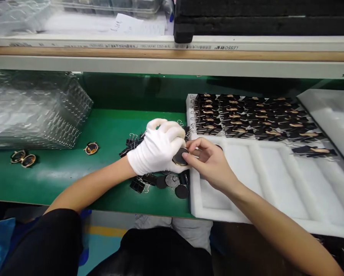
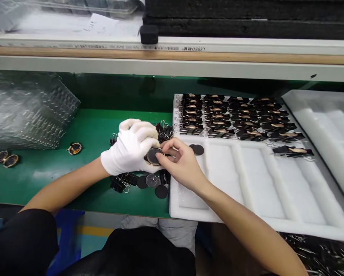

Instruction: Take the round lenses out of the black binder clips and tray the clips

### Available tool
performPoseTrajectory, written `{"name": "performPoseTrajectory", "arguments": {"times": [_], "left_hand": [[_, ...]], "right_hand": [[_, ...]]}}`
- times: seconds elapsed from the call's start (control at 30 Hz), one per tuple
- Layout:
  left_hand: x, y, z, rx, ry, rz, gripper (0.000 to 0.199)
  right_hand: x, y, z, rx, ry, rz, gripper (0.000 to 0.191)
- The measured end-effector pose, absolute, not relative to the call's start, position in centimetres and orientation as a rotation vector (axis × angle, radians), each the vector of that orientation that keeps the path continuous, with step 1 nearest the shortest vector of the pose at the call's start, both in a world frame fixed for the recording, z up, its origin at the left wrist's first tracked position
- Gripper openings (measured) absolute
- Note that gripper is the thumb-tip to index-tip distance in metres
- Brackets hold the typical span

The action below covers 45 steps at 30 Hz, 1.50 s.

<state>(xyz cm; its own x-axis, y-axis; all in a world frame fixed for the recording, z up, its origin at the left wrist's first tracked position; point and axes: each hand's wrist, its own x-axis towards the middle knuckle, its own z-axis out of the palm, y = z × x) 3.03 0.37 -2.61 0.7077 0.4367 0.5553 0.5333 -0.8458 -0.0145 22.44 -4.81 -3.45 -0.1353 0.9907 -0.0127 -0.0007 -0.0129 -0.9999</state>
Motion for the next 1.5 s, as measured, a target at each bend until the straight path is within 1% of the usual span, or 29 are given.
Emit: {"name": "performPoseTrajectory", "arguments": {"times": [0.03, 0.1, 0.17, 0.2, 0.23, 0.33, 0.4, 0.53, 0.6, 0.67, 0.73, 0.83, 0.9, 0.97, 1.03, 1.13, 1.2, 1.23, 1.3, 1.43, 1.5], "left_hand": [[3.0, 0.4, -2.6, -2.755, -0.786, -0.804, 0.036], [2.9, 0.5, -2.2, -2.817, -0.764, -0.738, 0.044], [2.5, 0.8, -1.4, -2.935, -0.773, -0.641, 0.057], [2.3, 0.9, -1.0, -3.022, -0.816, -0.587, 0.059], [2.1, 1.0, -0.5, -3.12, -0.894, -0.538, 0.057], [1.7, 1.1, 0.0, -3.266, -1.261, -0.477, 0.039], [1.7, 0.9, -0.3, -3.231, -1.368, -0.504, 0.04], [2.4, 0.1, -1.5, -3.141, -1.239, -0.527, 0.043], [2.9, -0.6, -2.1, -3.05, -1.145, -0.471, 0.048], [3.6, -1.5, -2.6, -3.001, -0.952, -0.362, 0.049], [4.2, -2.4, -3.1, -2.993, -0.665, -0.225, 0.04], [4.6, -3.0, -3.5, -2.945, -0.34, -0.132, 0.009], [4.4, -2.6, -3.4, -2.908, -0.317, -0.164, 0.02], [3.9, -1.6, -3.1, -2.89, -0.465, -0.262, 0.028], [3.3, -0.5, -2.6, -2.884, -0.807, -0.464, 0.033], [2.9, 0.6, -2.0, -2.848, -1.369, -0.905, 0.033], [2.9, 0.6, -1.8, -2.854, -1.567, -1.119, 0.034], [2.9, 0.6, -1.7, -2.873, -1.611, -1.162, 0.035], [2.8, 0.5, -1.5, -2.984, -1.598, -1.107, 0.04], [2.1, 0.7, -0.9, -3.392, -1.373, -0.67, 0.05], [1.9, 0.7, -0.7, -3.423, -1.339, -0.529, 0.055]], "right_hand": [[22.5, -4.8, -3.6, -1.156, -1.272, 1.385, 0.038], [22.6, -4.7, -3.9, -1.164, -1.206, 1.467, 0.042], [22.8, -4.7, -4.0, -1.162, -1.134, 1.455, 0.044], [22.8, -4.6, -4.0, -1.155, -1.11, 1.436, 0.043], [22.9, -4.6, -4.0, -1.146, -1.098, 1.421, 0.043], [22.9, -4.6, -3.9, -1.123, -1.119, 1.425, 0.041], [23.0, -4.7, -3.8, -1.106, -1.156, 1.468, 0.04], [23.9, -4.6, -3.4, -1.097, -1.241, 1.573, 0.032], [24.5, -4.4, -3.2, -1.132, -1.22, 1.499, 0.028], [25.1, -4.1, -3.0, -1.16, -1.145, 1.424, 0.026], [25.5, -3.8, -2.9, -1.166, -1.059, 1.428, 0.026], [25.8, -3.4, -3.0, -1.156, -0.965, 1.51, 0.024], [26.0, -3.3, -2.9, -1.13, -0.948, 1.555, 0.023], [26.3, -3.3, -2.6, -1.097, -0.986, 1.568, 0.024], [26.7, -3.4, -2.3, -1.061, -1.075, 1.55, 0.026], [27.1, -3.6, -2.2, -0.985, -1.285, 1.556, 0.023], [27.0, -3.8, -2.5, -0.935, -1.394, 1.621, 0.021], [26.8, -3.9, -2.6, -0.921, -1.415, 1.645, 0.022], [26.4, -4.0, -2.9, -0.904, -1.413, 1.647, 0.022], [26.3, -4.1, -3.1, -0.846, -1.453, 1.656, 0.015], [26.4, -4.0, -3.0, -0.824, -1.48, 1.677, 0.014]]}}
